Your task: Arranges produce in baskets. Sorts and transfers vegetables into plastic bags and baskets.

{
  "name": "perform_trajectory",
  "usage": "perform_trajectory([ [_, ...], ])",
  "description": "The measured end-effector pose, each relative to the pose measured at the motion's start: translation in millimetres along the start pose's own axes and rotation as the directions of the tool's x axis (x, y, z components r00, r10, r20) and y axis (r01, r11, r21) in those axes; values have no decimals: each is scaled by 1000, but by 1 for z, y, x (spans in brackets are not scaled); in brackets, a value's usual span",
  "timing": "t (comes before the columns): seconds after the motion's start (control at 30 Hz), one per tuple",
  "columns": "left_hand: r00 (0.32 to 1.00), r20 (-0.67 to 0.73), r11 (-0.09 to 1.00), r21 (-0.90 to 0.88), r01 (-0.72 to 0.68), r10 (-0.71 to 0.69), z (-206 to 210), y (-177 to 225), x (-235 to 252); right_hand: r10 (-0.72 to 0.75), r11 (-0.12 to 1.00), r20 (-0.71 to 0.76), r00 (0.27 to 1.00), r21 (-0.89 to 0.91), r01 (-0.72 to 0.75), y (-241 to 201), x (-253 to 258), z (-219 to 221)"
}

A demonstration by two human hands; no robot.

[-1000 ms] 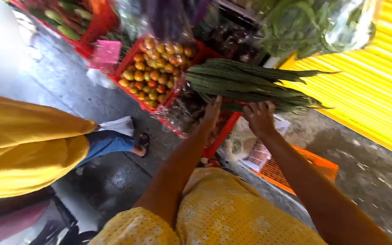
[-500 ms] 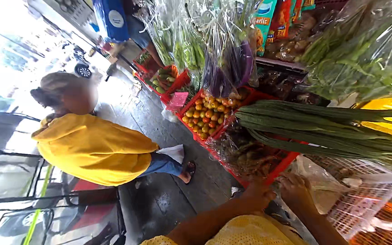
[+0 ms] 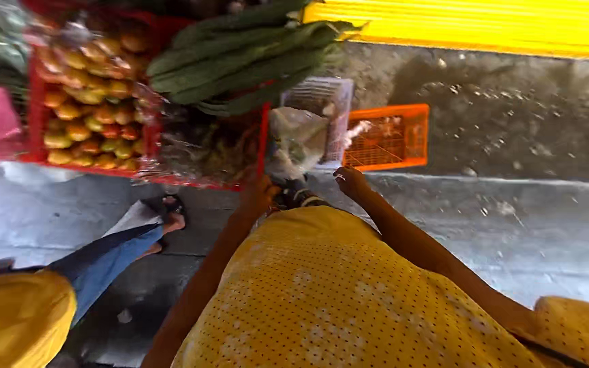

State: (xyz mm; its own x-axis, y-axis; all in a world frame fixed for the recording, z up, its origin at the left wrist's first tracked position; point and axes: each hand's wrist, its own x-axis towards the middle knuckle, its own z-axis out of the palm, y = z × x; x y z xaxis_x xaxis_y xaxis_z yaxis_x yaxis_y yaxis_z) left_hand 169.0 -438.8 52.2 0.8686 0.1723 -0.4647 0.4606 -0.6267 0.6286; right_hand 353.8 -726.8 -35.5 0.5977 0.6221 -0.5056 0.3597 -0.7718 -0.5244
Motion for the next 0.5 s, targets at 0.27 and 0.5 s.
perform_trajectory([
  [0.27,987,-119,994,24,-105,107,18,-20,-5,400,912,332,854,-56,-406,62,-106,58],
  [0.5,993,10,993,-15,-120,121,35,-15,-34,258,966,174,950,-20,-259,43,-47,66],
])
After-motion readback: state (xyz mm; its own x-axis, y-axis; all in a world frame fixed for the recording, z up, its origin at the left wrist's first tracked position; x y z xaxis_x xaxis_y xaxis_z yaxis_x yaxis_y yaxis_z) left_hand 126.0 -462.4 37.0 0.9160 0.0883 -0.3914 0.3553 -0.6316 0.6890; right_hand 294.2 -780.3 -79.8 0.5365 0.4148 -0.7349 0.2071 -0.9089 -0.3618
